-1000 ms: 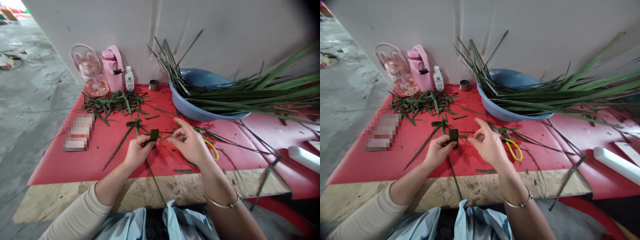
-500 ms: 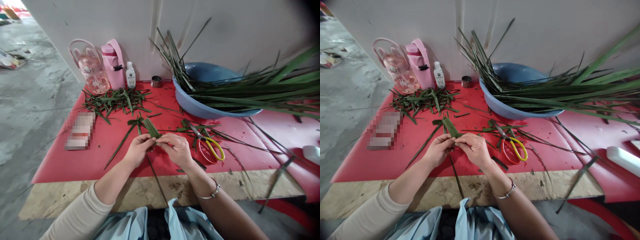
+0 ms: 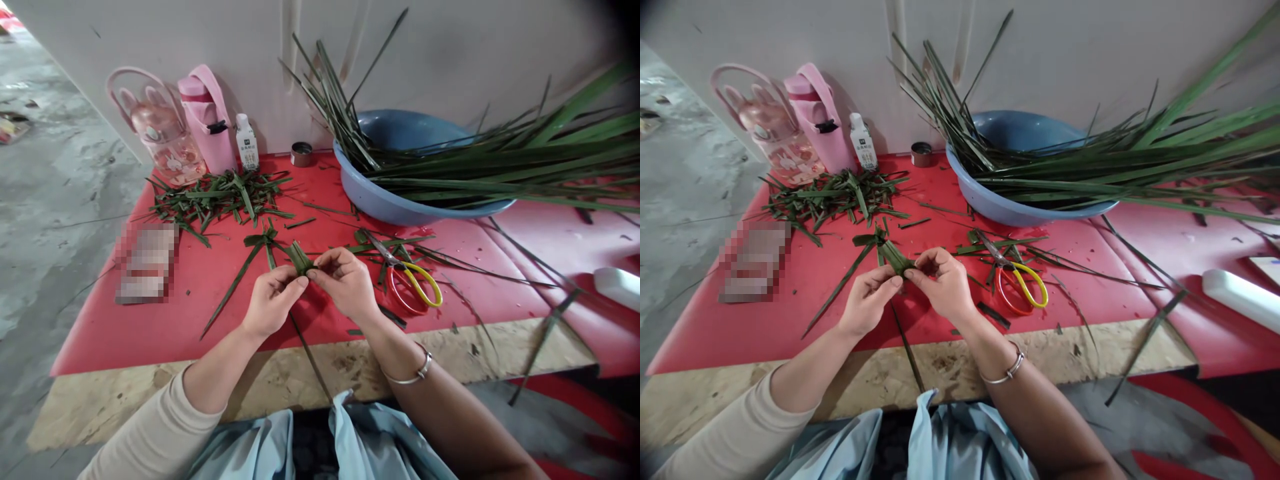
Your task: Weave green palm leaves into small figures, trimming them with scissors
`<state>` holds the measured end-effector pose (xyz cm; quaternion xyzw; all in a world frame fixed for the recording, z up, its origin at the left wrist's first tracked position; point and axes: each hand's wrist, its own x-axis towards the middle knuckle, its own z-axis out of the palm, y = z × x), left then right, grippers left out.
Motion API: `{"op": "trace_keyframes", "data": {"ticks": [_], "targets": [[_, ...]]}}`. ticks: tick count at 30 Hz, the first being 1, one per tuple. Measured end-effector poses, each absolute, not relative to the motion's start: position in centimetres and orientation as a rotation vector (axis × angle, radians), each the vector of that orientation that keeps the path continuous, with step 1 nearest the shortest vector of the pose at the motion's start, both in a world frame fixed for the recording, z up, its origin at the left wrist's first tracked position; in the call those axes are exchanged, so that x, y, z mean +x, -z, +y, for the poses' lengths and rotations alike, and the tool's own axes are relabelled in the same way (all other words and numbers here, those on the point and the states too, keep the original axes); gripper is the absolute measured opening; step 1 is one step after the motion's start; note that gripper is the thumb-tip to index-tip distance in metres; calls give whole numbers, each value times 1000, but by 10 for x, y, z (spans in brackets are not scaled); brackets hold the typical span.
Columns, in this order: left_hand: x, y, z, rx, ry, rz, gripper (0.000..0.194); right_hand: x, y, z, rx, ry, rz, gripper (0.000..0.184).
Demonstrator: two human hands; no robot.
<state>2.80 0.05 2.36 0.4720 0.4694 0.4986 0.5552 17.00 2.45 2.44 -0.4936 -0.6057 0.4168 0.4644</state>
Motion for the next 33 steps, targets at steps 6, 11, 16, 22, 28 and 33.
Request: {"op": "trace_keyframes", "data": {"ticks": [6, 11, 16, 22, 28, 33], "targets": [[30, -20, 7, 641, -1107, 1026, 22, 174, -23, 24, -1087, -1006, -1651, 11], [25, -21, 9, 566, -1092, 950, 22, 184, -28, 23, -841, -643, -2002, 21], [21, -30, 9, 526, -989, 961, 25, 187, -27, 23, -787, -543, -2127, 20], [26, -33, 6, 482, -987, 938, 26, 184, -28, 23, -833, -551, -2095, 16], [28, -26, 4, 782, -1089, 1029, 18, 179, -24, 22, -930, -530, -2061, 15], [27, -30, 2, 969, -1162, 1114, 16, 176, -23, 21, -980, -528, -1939, 13]]}}
